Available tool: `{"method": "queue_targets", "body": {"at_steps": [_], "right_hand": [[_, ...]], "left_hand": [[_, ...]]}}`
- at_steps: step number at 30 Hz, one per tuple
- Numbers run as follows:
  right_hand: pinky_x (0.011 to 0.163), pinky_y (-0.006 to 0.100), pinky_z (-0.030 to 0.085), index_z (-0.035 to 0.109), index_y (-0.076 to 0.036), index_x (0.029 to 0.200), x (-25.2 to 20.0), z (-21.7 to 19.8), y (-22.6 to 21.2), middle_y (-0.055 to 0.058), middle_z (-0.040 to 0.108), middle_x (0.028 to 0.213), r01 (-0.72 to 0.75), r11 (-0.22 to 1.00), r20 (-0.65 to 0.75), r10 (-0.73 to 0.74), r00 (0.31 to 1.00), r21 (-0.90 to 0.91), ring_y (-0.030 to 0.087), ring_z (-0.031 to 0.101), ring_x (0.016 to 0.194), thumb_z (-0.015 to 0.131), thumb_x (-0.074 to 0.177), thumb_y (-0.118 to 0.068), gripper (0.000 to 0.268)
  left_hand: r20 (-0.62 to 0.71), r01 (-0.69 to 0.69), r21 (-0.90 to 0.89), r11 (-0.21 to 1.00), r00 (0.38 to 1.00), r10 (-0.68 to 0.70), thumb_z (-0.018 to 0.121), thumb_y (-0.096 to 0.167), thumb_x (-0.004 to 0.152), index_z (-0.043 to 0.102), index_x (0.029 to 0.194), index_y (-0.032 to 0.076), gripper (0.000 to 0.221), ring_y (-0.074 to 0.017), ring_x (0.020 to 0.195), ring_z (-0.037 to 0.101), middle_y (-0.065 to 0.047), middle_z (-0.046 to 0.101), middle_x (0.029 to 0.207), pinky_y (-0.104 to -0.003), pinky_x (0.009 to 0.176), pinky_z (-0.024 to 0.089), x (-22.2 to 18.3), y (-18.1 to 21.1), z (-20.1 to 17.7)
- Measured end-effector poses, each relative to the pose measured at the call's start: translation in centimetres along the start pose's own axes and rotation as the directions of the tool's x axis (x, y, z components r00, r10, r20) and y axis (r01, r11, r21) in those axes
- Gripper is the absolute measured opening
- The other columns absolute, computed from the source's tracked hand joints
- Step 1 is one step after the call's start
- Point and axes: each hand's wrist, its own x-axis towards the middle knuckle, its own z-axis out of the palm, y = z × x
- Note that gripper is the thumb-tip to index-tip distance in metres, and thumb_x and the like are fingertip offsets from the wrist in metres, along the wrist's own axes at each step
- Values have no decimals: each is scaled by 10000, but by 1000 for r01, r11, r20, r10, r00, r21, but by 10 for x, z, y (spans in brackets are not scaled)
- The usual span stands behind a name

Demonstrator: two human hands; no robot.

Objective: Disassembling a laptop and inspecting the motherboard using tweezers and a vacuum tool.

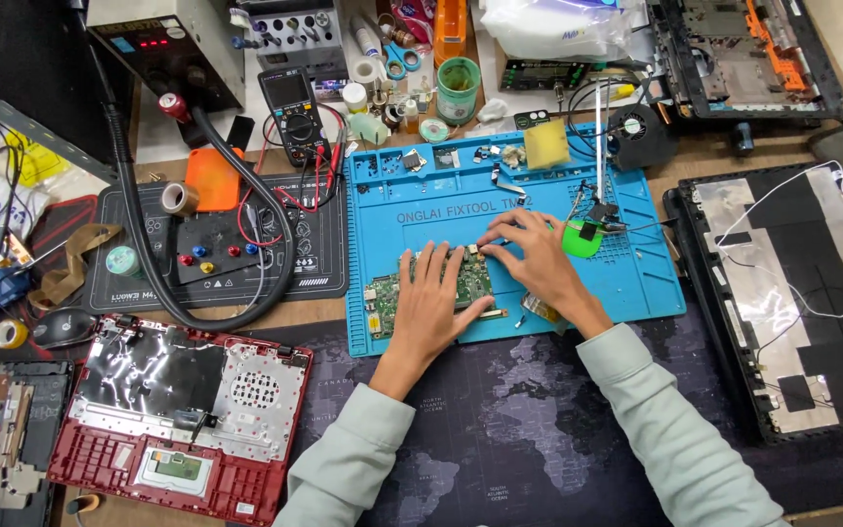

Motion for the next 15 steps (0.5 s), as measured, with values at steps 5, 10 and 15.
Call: {"method": "queue_targets", "body": {"at_steps": [5, 10, 15], "right_hand": [[1099, 585, 296, 701, -273, 1037, -4, 16, 10, -78, 585, 1123, -37, 999, -55, 38, 998, 11, 174, 566, 1180, 679, 1031, -293, 30], [1105, 572, 294, 683, -235, 1018, -4, 21, 12, -57, 584, 1080, -20, 1000, -70, 19, 997, -16, 185, 564, 1169, 649, 1050, -268, 56], [1093, 559, 325, 685, -220, 1006, -3, 23, 13, -51, 594, 1058, -25, 1000, -94, 27, 995, 16, 193, 576, 1156, 649, 1051, -261, 71]], "left_hand": [[-97, -67, 106, 992, 992, 78, 512, 744, 930, 545, 1420, 59, 842, -351, 1363, 484, -198, 563, 1365, -595, 1194, 222, -2, 2, 0], [-95, -80, 107, 991, 991, 90, 495, 770, 911, 549, 1412, 41, 886, -360, 1352, 489, -202, 567, 1350, -612, 1196, 227, -2, 3, -4], [-95, -67, 100, 993, 993, 77, 503, 721, 949, 553, 1407, 30, 831, -369, 1350, 488, -203, 569, 1349, -609, 1204, 213, -2, 6, -6]]}}
